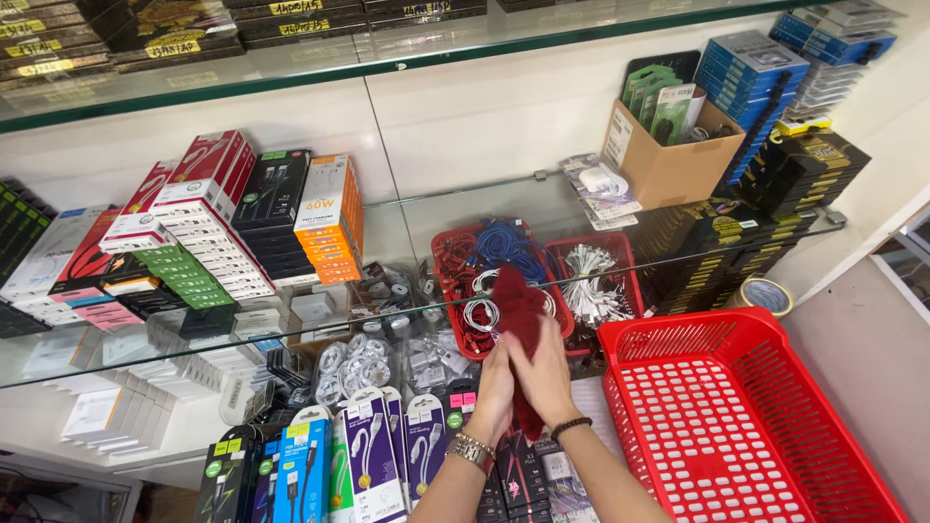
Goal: The person bundles loose white charging cables in a red basket, then picks up boxed electronics accessories from the glass display shelf and stacks them on the counter. They use a red cloth to wipe the shelf surface and wipe individual product boxes before placing them back on the shelf.
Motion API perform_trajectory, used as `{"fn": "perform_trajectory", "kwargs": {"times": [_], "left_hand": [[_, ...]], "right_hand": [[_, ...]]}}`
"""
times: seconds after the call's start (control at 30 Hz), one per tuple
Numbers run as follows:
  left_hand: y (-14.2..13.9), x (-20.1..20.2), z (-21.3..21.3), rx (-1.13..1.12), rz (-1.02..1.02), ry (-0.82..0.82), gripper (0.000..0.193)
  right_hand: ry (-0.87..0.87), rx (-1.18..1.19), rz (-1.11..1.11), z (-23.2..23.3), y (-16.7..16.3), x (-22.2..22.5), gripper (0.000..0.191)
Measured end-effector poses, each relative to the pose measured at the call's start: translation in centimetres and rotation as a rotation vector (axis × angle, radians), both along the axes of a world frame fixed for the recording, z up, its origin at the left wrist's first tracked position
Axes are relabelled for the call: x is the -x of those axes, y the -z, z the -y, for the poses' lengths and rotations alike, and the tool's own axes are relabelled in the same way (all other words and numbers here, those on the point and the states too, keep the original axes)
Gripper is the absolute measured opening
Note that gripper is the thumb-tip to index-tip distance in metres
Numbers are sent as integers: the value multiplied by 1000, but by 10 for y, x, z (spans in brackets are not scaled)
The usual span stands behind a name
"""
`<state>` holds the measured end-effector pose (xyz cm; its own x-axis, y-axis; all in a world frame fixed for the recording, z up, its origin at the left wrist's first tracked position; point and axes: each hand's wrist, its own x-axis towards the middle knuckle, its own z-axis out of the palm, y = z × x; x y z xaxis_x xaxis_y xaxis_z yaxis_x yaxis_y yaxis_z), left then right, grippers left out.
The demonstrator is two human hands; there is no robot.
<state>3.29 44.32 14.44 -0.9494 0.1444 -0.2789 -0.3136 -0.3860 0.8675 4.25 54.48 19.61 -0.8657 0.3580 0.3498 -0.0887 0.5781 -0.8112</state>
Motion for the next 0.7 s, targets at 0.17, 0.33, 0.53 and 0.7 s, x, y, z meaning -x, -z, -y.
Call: {"fn": "perform_trajectory", "kwargs": {"times": [0.17,0.33,0.53,0.7], "left_hand": [[-22,7,11,624,-265,4,54],[-36,27,19,644,-316,-336,50],[-34,46,32,43,-7,-241,47],[-21,45,13,416,-325,-364,43]], "right_hand": [[-159,932,319,-16,1,18,54],[-326,991,212,-1,7,3,48],[-303,718,495,-12,-7,-11,59],[-198,1067,414,-15,-24,24,61]]}}
